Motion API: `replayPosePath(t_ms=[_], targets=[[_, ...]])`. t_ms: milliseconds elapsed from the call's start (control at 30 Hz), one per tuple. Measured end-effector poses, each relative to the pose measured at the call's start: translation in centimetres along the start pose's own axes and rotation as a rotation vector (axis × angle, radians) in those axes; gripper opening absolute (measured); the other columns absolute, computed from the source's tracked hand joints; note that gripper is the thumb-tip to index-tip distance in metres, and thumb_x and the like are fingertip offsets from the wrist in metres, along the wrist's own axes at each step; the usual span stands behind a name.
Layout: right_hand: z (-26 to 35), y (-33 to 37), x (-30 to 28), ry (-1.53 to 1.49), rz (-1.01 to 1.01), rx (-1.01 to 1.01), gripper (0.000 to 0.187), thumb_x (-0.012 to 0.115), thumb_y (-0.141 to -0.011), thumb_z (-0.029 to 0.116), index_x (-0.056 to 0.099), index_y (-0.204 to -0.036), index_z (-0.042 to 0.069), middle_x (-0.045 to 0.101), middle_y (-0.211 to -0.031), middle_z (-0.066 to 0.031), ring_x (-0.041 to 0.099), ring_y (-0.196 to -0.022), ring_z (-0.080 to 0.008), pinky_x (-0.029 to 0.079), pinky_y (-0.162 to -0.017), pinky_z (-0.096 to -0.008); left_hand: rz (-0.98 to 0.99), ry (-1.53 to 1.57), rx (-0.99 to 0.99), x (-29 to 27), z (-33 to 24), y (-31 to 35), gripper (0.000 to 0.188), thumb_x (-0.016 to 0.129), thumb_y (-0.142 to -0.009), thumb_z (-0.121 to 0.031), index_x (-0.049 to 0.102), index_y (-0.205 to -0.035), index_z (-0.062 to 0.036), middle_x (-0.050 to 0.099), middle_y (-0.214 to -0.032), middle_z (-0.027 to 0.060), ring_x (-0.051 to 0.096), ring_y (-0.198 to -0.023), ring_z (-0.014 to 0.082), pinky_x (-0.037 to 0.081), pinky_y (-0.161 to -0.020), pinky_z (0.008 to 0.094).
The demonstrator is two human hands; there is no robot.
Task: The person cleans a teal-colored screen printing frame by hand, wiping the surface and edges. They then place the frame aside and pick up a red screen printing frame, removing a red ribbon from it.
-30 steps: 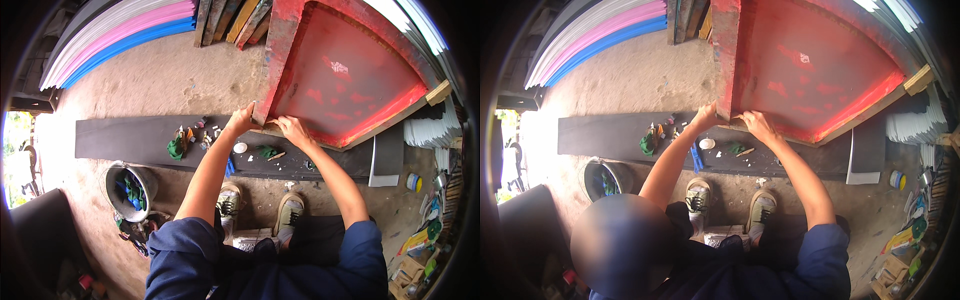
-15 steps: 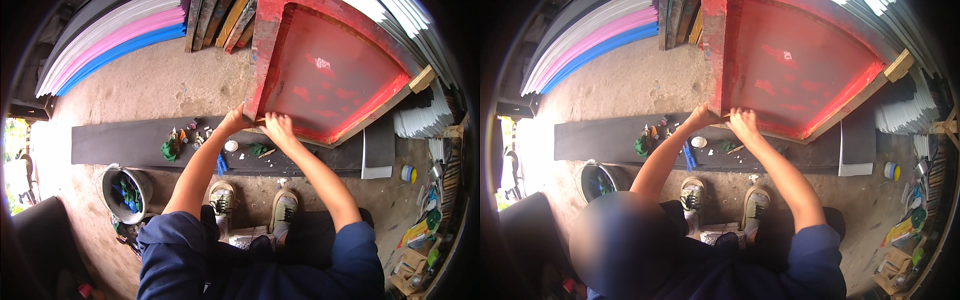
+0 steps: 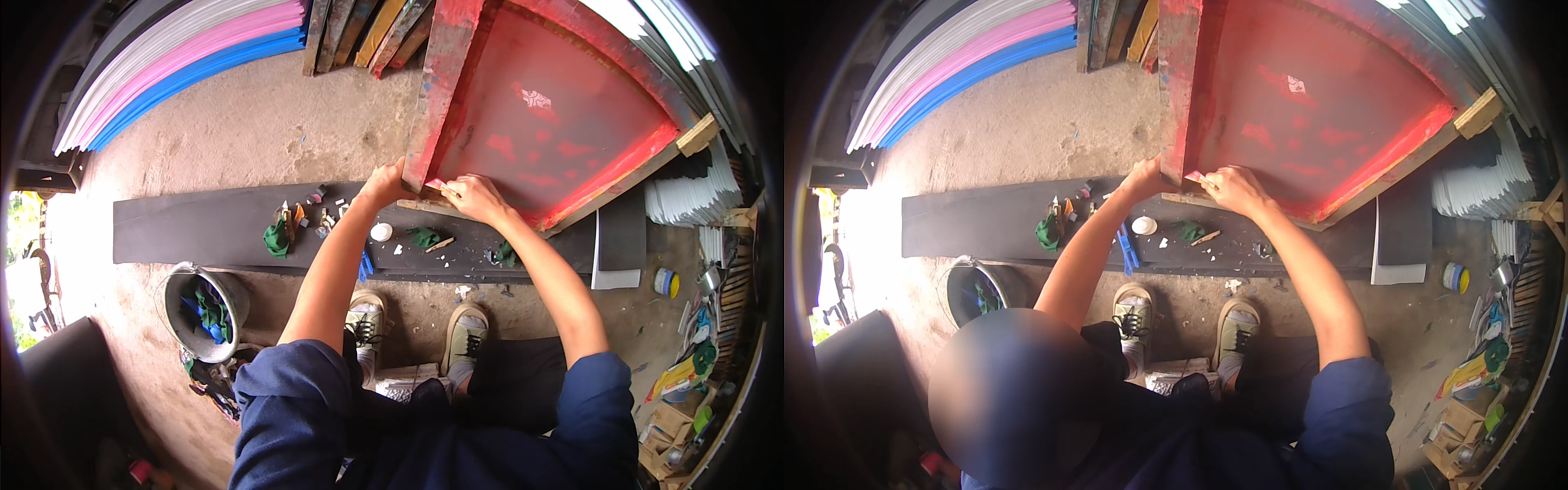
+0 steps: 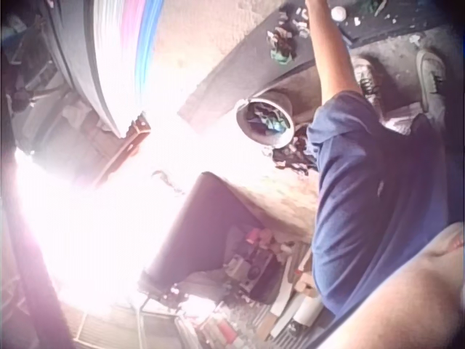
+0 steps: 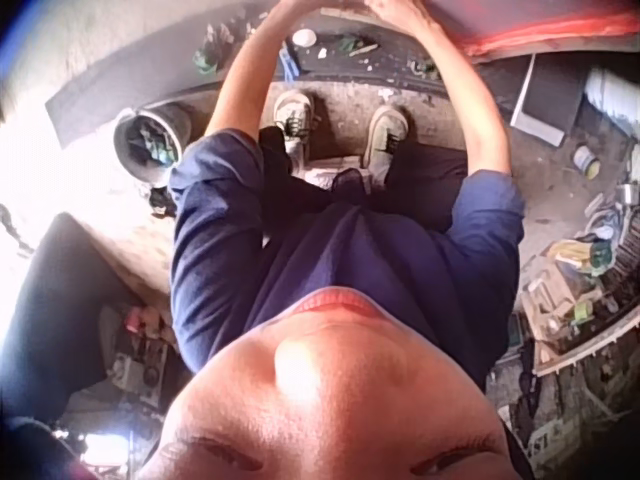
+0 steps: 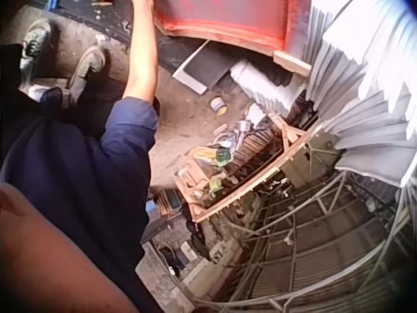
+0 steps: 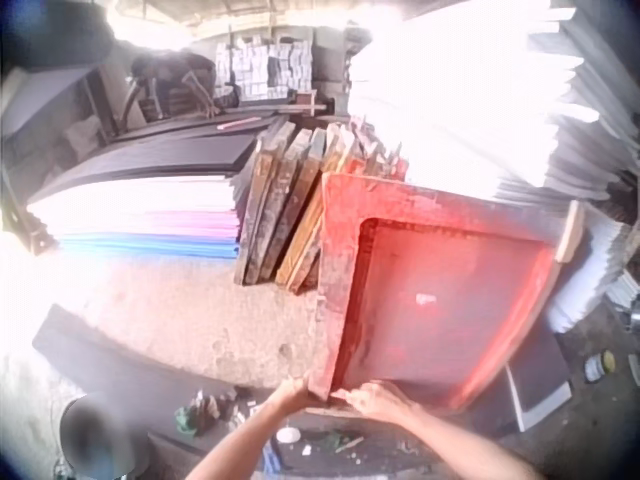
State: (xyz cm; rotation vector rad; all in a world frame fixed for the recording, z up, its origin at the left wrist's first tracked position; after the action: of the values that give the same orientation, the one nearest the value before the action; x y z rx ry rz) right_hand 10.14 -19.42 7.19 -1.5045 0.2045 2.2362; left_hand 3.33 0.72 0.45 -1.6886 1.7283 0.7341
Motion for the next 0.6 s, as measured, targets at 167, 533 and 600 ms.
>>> replayPosePath(t_ms=[167,533,600], targets=[[-0.3,1.6,-1.8,-0.118,-0.028,0.163,0.024,0.057,-0.081,0.025,0.061,-0.073,0.003,0.058,-0.066,-0.0163,0.058,-0.067,-0.0311,0.046,-0.059,-0.0395,0.016,0.019,-0.051,-0.3,-1.4,0.0,0.077,0.081,-0.051,-0.035,0.042,-0.111,-0.0057,0.063,-0.083,0.0185,0.060,-0.082,0.0363,0.048,-0.073,0.0422],[3.1,0.1,-4.9,0.112,0.182,0.174,0.042,0.064,-0.075,0.032,0.050,-0.105,0.006,0.059,-0.094,-0.0148,0.057,-0.090,-0.0328,0.046,-0.074,-0.0426,0.045,0.080,-0.099,-0.3,-1.0,0.3,0.068,0.081,-0.053,-0.028,0.049,-0.109,-0.0072,0.063,-0.084,0.0160,0.061,-0.083,0.0327,0.048,-0.073,0.0394],[4.7,-0.2,-5.5,-0.101,0.180,0.371,0.044,0.064,-0.075,0.032,0.049,-0.107,0.007,0.057,-0.103,-0.0136,0.056,-0.095,-0.0313,0.045,-0.078,-0.0412,0.024,0.057,-0.134,-0.2,-0.9,0.5,0.058,0.080,-0.055,-0.023,0.055,-0.105,-0.0089,0.064,-0.086,0.0135,0.061,-0.084,0.0302,0.048,-0.073,0.0371]])
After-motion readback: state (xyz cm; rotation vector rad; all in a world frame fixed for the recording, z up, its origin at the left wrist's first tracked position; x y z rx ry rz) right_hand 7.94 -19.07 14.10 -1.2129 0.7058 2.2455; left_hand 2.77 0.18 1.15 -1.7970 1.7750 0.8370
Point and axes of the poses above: each hand's wrist, its own y-axis away from the middle knuckle, its own x-axis out of the palm, z = x × y, the point moved 1 cm from there along -y, towards the middle knuckle
